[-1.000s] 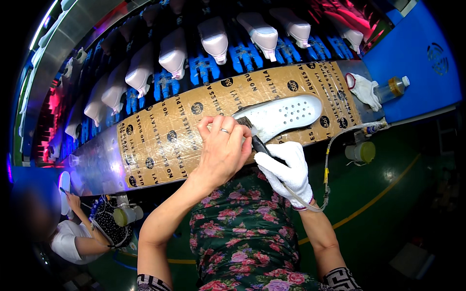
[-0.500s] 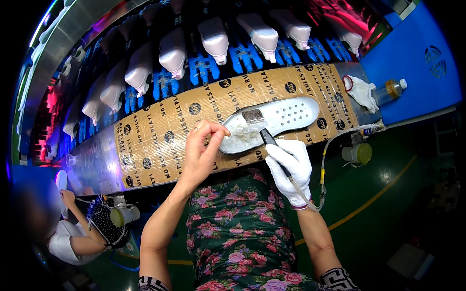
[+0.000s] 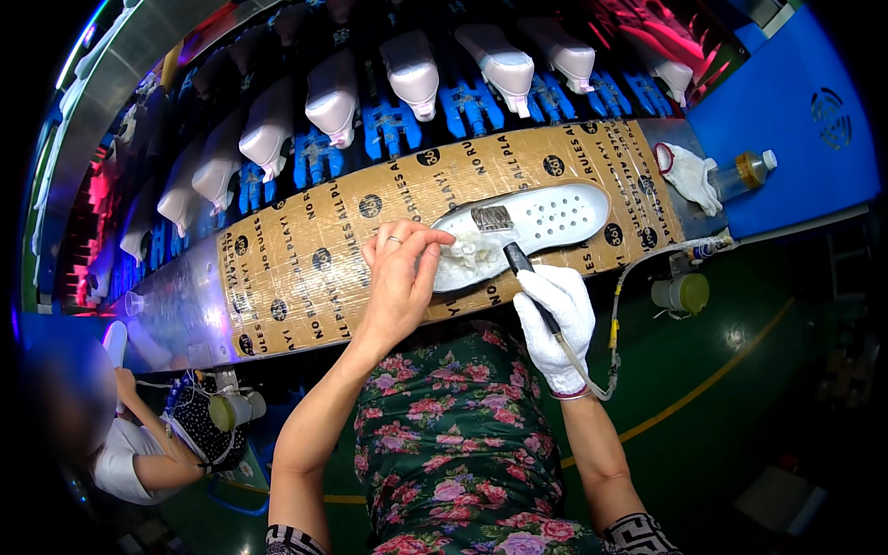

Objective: The person prepares for work by putting on a white glove, picks up a brush connected to a glue reservoir, and applies glue to a shoe insole on a workbench before placing it onto an overhead conveyor belt.

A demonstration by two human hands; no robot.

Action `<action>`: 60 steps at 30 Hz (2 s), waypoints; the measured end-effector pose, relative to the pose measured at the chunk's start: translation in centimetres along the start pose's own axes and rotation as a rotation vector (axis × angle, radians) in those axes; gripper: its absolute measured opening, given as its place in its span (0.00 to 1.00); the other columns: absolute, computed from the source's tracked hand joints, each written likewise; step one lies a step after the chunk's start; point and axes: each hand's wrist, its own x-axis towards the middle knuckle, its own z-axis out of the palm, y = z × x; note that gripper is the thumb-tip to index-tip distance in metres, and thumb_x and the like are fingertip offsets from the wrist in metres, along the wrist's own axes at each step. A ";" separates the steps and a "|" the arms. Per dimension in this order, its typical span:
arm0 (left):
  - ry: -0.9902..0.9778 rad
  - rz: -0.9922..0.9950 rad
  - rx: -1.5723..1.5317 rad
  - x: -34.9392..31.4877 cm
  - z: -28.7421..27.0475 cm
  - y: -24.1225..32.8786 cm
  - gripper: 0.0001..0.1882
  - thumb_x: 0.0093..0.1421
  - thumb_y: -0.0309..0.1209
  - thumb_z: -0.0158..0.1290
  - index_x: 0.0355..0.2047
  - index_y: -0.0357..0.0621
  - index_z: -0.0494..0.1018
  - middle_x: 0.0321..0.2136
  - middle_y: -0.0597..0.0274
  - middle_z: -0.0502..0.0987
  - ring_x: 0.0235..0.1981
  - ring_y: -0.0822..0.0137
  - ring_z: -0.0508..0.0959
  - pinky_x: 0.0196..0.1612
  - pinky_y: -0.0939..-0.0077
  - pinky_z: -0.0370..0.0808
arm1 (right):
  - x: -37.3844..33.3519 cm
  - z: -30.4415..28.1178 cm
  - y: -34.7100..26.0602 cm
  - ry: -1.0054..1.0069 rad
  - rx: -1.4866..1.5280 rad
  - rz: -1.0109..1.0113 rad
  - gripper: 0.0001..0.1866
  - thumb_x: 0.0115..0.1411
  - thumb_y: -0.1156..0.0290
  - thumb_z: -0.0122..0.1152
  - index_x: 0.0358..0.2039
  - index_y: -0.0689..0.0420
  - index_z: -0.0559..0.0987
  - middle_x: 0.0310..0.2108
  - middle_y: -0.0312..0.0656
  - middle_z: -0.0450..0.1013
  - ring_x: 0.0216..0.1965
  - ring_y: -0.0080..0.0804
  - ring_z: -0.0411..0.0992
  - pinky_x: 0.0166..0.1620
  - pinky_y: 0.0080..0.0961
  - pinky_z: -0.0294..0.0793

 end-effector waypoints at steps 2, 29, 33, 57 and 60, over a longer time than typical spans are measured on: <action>-0.041 -0.004 0.033 -0.1 -0.3 0.3 0.09 0.60 0.26 0.47 0.36 0.44 0.77 0.34 0.63 0.72 0.43 0.64 0.67 0.49 0.69 0.55 | -0.1 0.0 -0.1 0.001 0.001 0.005 0.19 0.44 0.81 0.67 0.40 0.58 0.79 0.36 0.44 0.73 0.35 0.40 0.72 0.40 0.31 0.71; 0.303 0.328 0.167 -1.4 1.7 -0.8 0.07 0.47 0.28 0.63 0.23 0.51 0.74 0.26 0.71 0.73 0.37 0.69 0.73 0.50 0.60 0.54 | 0.1 0.7 -0.9 0.136 0.059 0.113 0.09 0.53 0.75 0.57 0.35 0.65 0.75 0.32 0.48 0.71 0.34 0.43 0.70 0.40 0.34 0.70; 0.284 0.278 0.164 -1.1 1.3 -1.1 0.10 0.46 0.31 0.64 0.23 0.51 0.71 0.25 0.71 0.72 0.35 0.69 0.72 0.49 0.61 0.54 | 0.3 0.4 -1.0 0.158 0.086 0.116 0.08 0.53 0.75 0.57 0.34 0.63 0.74 0.32 0.47 0.70 0.34 0.41 0.69 0.40 0.32 0.69; -0.024 -0.391 -1.286 -4.9 -5.9 -2.1 0.04 0.60 0.26 0.54 0.29 0.40 0.70 0.27 0.62 0.76 0.27 0.75 0.76 0.33 0.84 0.76 | -0.4 0.0 -3.0 0.309 0.903 0.524 0.13 0.63 0.71 0.54 0.45 0.65 0.75 0.37 0.41 0.75 0.30 0.23 0.73 0.35 0.20 0.74; -0.032 -0.453 -1.404 -5.3 -5.9 -1.3 0.04 0.60 0.25 0.54 0.30 0.41 0.70 0.26 0.63 0.76 0.28 0.74 0.76 0.32 0.84 0.76 | -0.4 -0.6 -2.6 0.326 0.972 0.553 0.07 0.61 0.74 0.56 0.38 0.63 0.76 0.32 0.38 0.74 0.28 0.23 0.73 0.33 0.19 0.74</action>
